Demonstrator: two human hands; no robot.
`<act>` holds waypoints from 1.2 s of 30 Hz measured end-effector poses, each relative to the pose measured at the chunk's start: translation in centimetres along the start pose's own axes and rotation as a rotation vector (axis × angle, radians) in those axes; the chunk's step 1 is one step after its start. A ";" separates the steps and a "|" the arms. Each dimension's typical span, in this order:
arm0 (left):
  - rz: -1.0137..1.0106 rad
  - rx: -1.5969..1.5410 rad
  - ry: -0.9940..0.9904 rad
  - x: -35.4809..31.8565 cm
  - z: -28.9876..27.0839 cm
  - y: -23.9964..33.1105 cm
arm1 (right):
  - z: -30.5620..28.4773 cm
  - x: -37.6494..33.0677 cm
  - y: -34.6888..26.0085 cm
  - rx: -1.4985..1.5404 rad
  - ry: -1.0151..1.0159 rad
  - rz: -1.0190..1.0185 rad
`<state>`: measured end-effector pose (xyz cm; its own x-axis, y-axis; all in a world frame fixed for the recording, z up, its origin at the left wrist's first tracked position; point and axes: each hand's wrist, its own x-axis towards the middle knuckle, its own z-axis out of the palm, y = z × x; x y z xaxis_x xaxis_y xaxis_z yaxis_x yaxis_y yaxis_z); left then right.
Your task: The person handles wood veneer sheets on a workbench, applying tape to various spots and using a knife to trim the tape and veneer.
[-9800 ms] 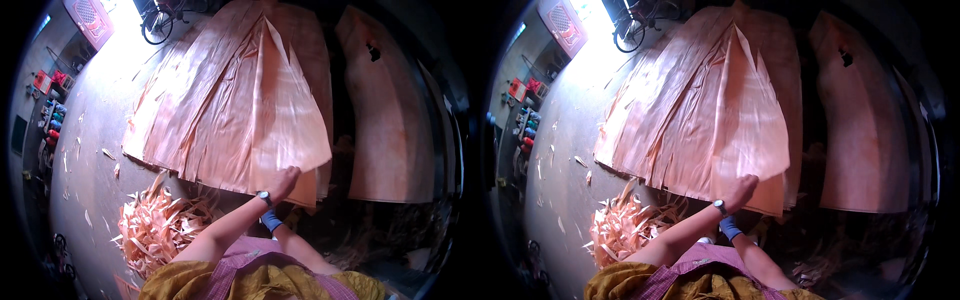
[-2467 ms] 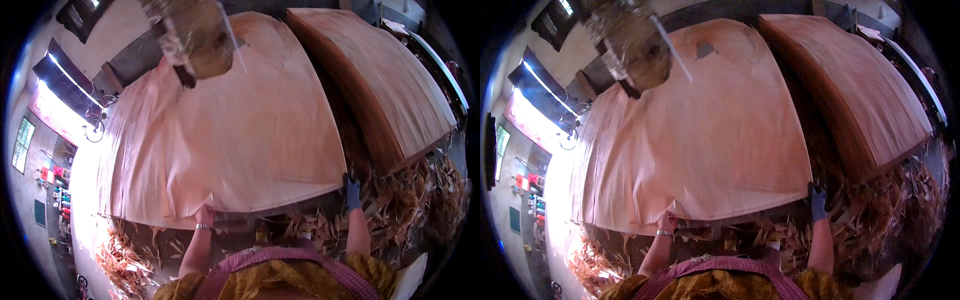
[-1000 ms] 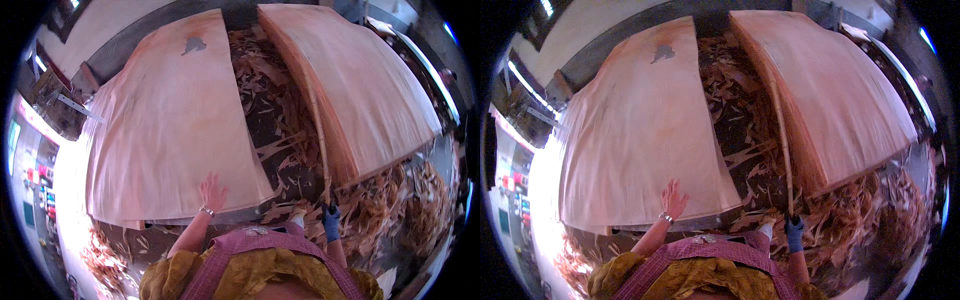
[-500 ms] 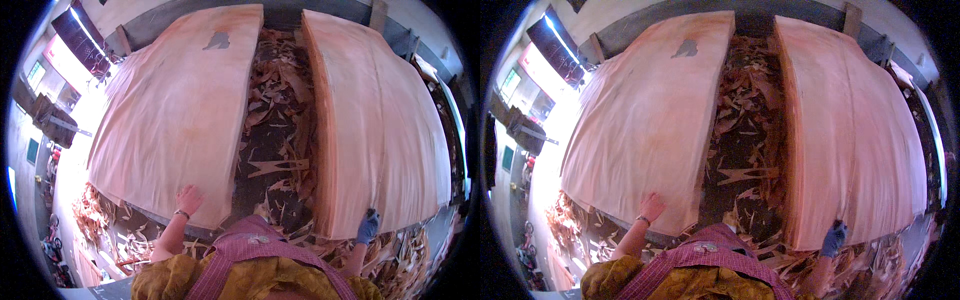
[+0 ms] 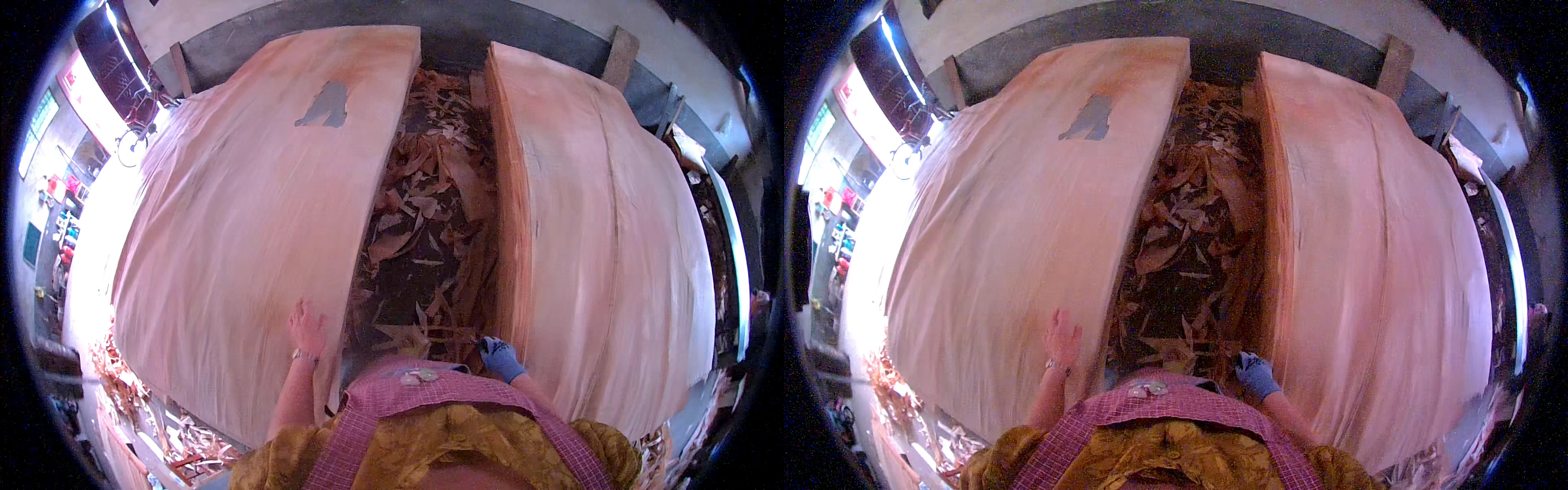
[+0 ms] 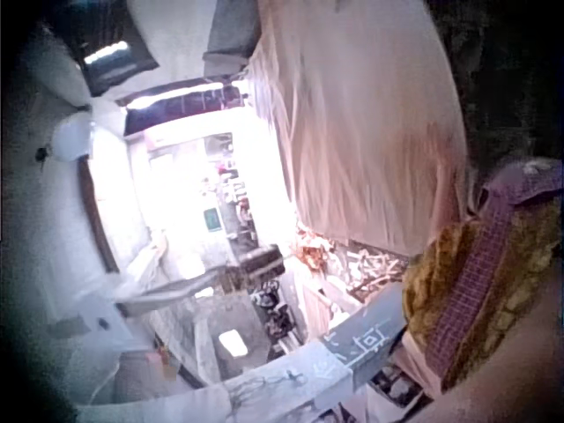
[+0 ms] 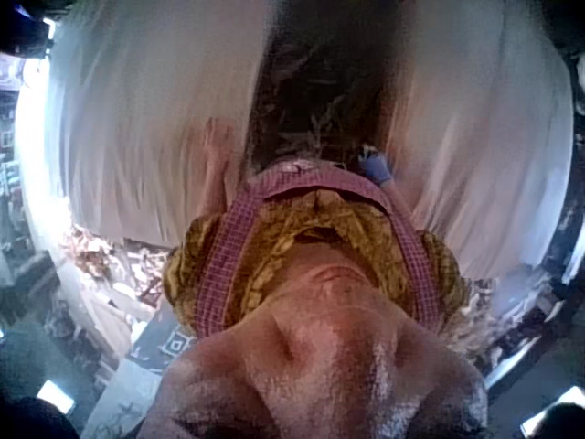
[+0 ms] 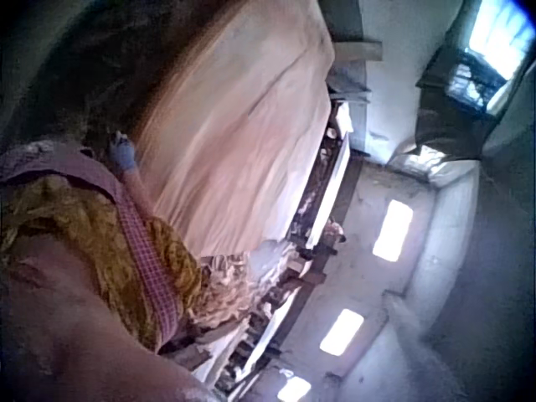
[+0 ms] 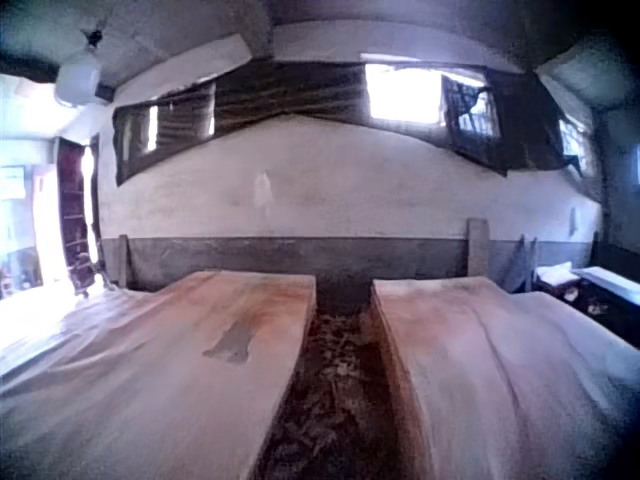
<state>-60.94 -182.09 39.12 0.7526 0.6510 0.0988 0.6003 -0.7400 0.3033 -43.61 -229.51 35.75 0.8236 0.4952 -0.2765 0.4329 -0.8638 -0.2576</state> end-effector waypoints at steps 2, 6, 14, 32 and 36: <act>0.002 -0.033 -0.028 6.2 -1.2 3.2 | -0.9 3.6 -0.7 0.090 -0.059 -0.006; -0.027 -0.187 -0.116 18.8 -0.3 10.5 | -4.3 13.1 2.0 0.225 0.012 0.085; 0.171 -0.342 0.001 42.8 8.7 21.3 | -13.2 39.4 7.6 0.317 0.029 0.052; -0.036 -0.351 0.195 94.0 17.5 33.9 | -29.2 101.5 13.1 0.156 -0.152 -0.160; 0.031 -0.358 0.079 113.9 21.1 42.6 | -34.8 113.6 13.1 0.167 -0.068 -0.066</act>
<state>56.00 -143.01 43.32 0.7374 0.6507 0.1815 0.4342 -0.6624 0.6105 68.37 -187.77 33.19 0.7664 0.5600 -0.3147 0.4134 -0.8049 -0.4257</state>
